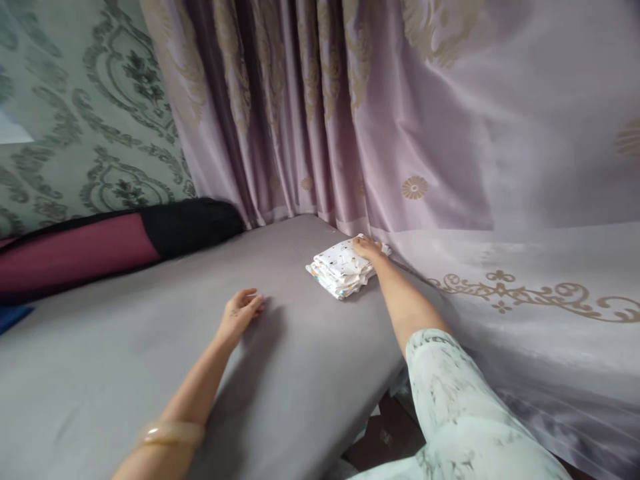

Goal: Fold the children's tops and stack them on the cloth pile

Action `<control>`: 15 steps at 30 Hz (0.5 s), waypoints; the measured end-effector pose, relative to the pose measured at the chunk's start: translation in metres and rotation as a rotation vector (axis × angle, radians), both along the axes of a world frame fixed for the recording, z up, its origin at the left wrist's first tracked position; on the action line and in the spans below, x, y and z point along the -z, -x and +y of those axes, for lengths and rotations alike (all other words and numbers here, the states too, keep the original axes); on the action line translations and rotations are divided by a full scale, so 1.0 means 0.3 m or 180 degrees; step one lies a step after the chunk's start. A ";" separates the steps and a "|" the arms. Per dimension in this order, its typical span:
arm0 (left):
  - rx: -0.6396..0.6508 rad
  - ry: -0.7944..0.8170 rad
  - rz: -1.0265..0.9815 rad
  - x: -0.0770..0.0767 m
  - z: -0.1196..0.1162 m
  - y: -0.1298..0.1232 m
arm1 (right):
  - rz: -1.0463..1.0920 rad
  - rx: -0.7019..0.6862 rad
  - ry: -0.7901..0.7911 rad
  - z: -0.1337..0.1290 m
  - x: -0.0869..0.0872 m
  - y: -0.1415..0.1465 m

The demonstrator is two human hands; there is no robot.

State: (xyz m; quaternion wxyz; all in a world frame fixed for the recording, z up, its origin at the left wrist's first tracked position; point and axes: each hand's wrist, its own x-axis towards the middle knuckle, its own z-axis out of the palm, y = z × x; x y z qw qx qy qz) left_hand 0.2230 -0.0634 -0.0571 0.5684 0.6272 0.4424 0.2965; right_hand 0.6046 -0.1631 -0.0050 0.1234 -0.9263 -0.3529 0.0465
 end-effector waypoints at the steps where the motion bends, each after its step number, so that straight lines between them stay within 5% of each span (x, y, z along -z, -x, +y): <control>1: -0.0093 -0.0141 0.0106 0.013 0.027 0.073 | 0.0015 -0.0010 -0.0011 0.002 -0.004 0.001; 8: -0.0651 -0.1415 0.1887 0.051 0.140 0.520 | -0.0035 -0.0349 -0.0284 -0.010 0.004 0.165; 15: -0.0243 -0.2536 0.3027 0.058 0.098 0.594 | -0.0327 -0.0294 -0.0313 -0.050 0.044 0.258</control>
